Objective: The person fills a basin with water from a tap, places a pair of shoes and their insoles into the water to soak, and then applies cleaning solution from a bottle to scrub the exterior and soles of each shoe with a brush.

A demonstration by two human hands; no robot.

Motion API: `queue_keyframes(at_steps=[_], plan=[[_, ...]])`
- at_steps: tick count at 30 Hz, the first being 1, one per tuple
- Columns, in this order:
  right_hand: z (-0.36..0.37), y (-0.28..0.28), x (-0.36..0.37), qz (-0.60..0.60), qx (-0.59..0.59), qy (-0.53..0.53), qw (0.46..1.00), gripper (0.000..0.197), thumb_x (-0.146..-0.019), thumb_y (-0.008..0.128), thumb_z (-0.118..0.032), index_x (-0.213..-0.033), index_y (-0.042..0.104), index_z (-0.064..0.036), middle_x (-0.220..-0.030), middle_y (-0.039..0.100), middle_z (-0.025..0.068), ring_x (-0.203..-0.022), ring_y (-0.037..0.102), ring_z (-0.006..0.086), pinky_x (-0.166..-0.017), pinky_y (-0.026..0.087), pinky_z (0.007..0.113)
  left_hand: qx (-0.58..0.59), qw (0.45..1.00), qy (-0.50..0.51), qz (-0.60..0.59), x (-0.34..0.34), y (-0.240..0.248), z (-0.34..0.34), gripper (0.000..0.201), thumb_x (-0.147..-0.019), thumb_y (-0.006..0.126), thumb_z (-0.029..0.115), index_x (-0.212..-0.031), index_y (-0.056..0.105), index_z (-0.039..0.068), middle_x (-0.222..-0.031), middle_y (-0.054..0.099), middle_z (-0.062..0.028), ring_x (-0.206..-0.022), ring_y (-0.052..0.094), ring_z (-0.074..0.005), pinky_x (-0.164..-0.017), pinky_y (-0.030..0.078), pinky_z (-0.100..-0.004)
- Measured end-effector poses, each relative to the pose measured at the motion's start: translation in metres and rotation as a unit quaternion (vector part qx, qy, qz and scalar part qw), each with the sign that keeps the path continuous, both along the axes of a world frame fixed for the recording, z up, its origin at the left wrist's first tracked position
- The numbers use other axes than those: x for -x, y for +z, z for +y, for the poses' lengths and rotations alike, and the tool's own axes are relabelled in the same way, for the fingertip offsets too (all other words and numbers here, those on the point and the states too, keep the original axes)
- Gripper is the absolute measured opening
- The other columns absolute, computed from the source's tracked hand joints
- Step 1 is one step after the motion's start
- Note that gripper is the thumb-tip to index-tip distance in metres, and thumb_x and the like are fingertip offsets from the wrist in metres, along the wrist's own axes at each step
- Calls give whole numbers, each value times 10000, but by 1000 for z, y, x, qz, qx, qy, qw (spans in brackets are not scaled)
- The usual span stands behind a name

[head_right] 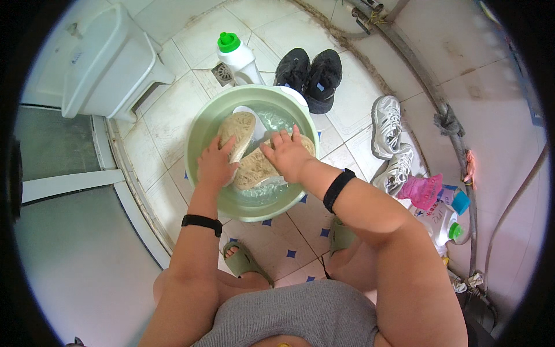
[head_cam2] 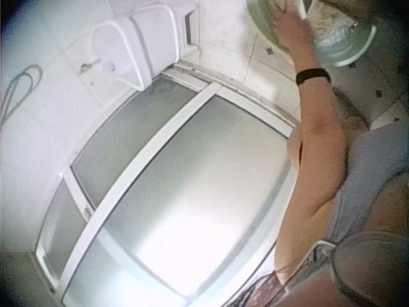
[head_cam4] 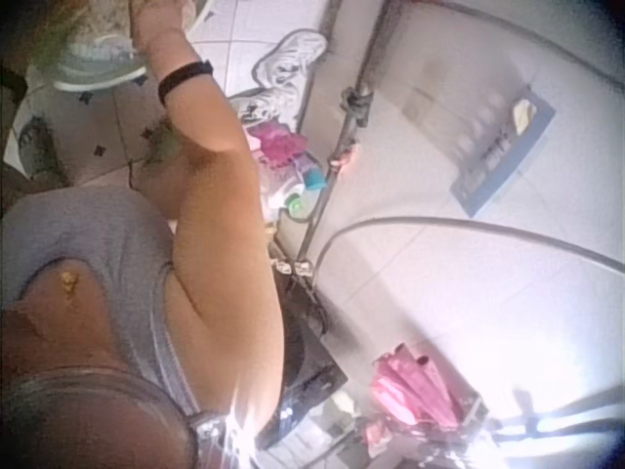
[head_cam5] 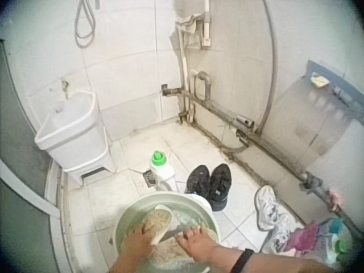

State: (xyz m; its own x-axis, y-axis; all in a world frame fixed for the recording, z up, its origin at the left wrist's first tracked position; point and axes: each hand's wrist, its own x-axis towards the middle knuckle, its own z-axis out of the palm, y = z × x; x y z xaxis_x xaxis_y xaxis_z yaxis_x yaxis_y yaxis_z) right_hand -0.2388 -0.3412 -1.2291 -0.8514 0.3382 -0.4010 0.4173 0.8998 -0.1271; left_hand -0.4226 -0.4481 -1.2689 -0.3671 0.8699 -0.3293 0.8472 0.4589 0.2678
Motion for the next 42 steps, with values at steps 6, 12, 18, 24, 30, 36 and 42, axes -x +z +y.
queue_keyframes(at_steps=[6, 12, 18, 24, 30, 36, 42], plan=[[5, -48, 6, -42, 21, -16, 999, 804, -687, 647, -132, -1391, 262, -99, -1334, 316, 243, -1277, 273, 405, -1048, 114, 600, 5, 1000, -4, 22, -11, -48, -6, 745, -733, 693, 258, -1354, 300, 382, -1441, 229, -88, -1212, 345, -394, -974, 293, -519], [16, -59, 19, -72, 65, -21, 995, 799, -703, 643, -136, -1401, 254, -103, -1376, 275, 240, -1299, 245, 397, -1056, 97, 591, 38, 999, 12, -12, -1, -66, 1, 795, -748, 678, 252, -1382, 220, 398, -1476, 149, -94, -1235, 309, -412, -989, 265, -532], [34, -58, 34, -122, 110, -11, 986, 743, -727, 615, -103, -1394, 288, -126, -1407, 250, 231, -1322, 220, 380, -1064, 93, 579, 23, 1000, 0, 12, 2, -79, 2, 849, -710, 698, 196, -1396, 222, 355, -1460, 172, -121, -1212, 331, -397, -969, 288, -536], [37, -71, 38, -122, 118, -11, 985, 764, -701, 651, -109, -1384, 311, -138, -1414, 242, 226, -1332, 211, 361, -1061, 103, 587, 27, 999, 12, 18, 4, -77, 3, 823, -722, 665, 144, -1386, 237, 376, -1469, 161, -110, -1225, 328, -393, -993, 267, -526], [27, -65, 32, -103, 73, -29, 992, 791, -685, 659, -99, -1389, 301, -145, -1422, 239, 212, -1337, 202, 355, -1056, 113, 593, 34, 999, 22, -25, -3, -64, 6, 849, -712, 686, 173, -1386, 223, 401, -1463, 161, -140, -1240, 322, -388, -999, 271, -513], [4, -45, 19, -44, 9, -19, 999, 714, -707, 622, -99, -1360, 346, -187, -1377, 267, 249, -1286, 251, 413, -1015, 112, 648, 10, 994, 44, -97, 18, -61, -1, 956, -653, 760, 210, -1412, 193, 337, -1353, 307, -212, -1208, 372, -372, -973, 316, -499], [6, 7, -7, 35, -15, -10, 999, 633, -734, 570, -97, -1328, 368, -179, -1345, 282, 276, -1281, 246, 434, -1027, 98, 634, -199, 957, 39, -207, 30, -24, 1, 993, -568, 769, 67, -1398, 269, 284, -1254, 399, -230, -1168, 415, -372, -976, 361, -422]])
